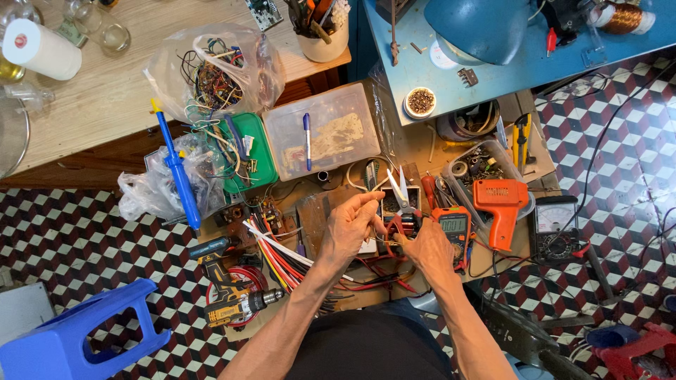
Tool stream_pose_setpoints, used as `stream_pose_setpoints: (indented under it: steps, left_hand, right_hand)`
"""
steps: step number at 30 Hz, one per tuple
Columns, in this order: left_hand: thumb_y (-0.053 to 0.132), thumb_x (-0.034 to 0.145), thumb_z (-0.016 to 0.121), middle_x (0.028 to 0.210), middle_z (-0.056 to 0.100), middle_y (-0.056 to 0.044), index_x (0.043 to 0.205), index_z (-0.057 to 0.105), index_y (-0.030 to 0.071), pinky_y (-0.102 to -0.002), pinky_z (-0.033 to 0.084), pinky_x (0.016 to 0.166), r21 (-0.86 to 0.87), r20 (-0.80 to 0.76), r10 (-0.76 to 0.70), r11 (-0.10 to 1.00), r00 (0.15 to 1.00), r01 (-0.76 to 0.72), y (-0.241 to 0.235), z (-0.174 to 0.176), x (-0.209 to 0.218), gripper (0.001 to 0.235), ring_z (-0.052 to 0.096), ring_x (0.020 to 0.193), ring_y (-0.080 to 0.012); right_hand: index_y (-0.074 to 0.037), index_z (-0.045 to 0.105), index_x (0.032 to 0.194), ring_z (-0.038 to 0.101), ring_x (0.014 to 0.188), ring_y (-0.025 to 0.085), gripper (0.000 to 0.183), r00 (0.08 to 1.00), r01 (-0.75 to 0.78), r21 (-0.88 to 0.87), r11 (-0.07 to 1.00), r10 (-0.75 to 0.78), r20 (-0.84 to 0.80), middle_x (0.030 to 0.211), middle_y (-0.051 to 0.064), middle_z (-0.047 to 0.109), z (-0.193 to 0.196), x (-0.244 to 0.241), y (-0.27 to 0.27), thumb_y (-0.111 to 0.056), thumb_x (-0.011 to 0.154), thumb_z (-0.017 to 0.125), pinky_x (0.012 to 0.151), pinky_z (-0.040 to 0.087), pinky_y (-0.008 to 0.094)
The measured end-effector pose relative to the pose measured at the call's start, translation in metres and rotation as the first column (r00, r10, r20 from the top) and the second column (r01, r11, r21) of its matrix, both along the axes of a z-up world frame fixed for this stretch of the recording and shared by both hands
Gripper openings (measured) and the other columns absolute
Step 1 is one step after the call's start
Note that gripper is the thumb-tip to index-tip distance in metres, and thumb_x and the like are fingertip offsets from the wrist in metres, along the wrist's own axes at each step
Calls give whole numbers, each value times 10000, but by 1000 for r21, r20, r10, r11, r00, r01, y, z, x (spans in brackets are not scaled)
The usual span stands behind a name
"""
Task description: The person works on an electrical motor, stripping wire ends with pliers, twisting wires together, and using a heat gun to shrink heat-shrink tubing. The person also uses a multimeter to test connections and handles various wires and tools on a cluttered workbench.
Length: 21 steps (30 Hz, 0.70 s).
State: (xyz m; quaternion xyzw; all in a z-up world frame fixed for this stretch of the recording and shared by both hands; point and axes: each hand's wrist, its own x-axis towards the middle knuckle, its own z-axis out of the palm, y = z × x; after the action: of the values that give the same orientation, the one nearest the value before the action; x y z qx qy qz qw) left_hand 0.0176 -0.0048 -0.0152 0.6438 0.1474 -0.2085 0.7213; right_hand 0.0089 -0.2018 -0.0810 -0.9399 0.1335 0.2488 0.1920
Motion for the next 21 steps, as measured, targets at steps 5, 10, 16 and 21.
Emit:
stream_pose_setpoints:
  steps: [5, 10, 16, 21]
  left_hand:
    - [283, 1051, 530, 707, 687, -33, 1455, 542, -7, -163, 398, 542, -170, -35, 60, 983, 998, -65, -5, -4, 0, 497, 467, 554, -18]
    - [288, 1059, 514, 835, 751, -74, 1381, 548, -21, -187, 464, 617, -175, 8, 78, 982, 997, -76, -13, 4, -15, 448, 546, 653, -41]
    - [238, 1037, 558, 1004, 737, -31, 1184, 630, -6, -236, 544, 747, -336, -47, 92, 936, 995, -103, -35, 46, -81, 294, 648, 836, -76]
    - [190, 1048, 643, 913, 694, -83, 1220, 719, -7, -259, 424, 640, -393, -118, -125, 917, 985, 69, -62, 49, -161, 272, 522, 731, -105]
  right_hand:
    - [0, 704, 1103, 703, 858, 347, 427, 951, -49, 126, 991, 8, 309, 1007, 187, 697, 34, -8, -6, -391, 934, 669, 760, 559, 493]
    - [-34, 683, 1100, 688, 870, 210, 220, 750, 112, 519, 847, -415, 515, 1040, 104, 708, 114, -39, -2, -232, 1042, 608, 794, 580, 354]
    - [-61, 532, 1333, 679, 974, 127, 435, 829, 213, 839, 501, -547, 116, 1138, 62, 686, 156, -92, 44, -267, 960, 619, 844, 576, 304]
    - [-46, 553, 1430, 578, 861, 112, 488, 710, 341, 889, 304, -703, -32, 997, 73, 679, 150, -203, 31, -278, 1007, 626, 714, 472, 272]
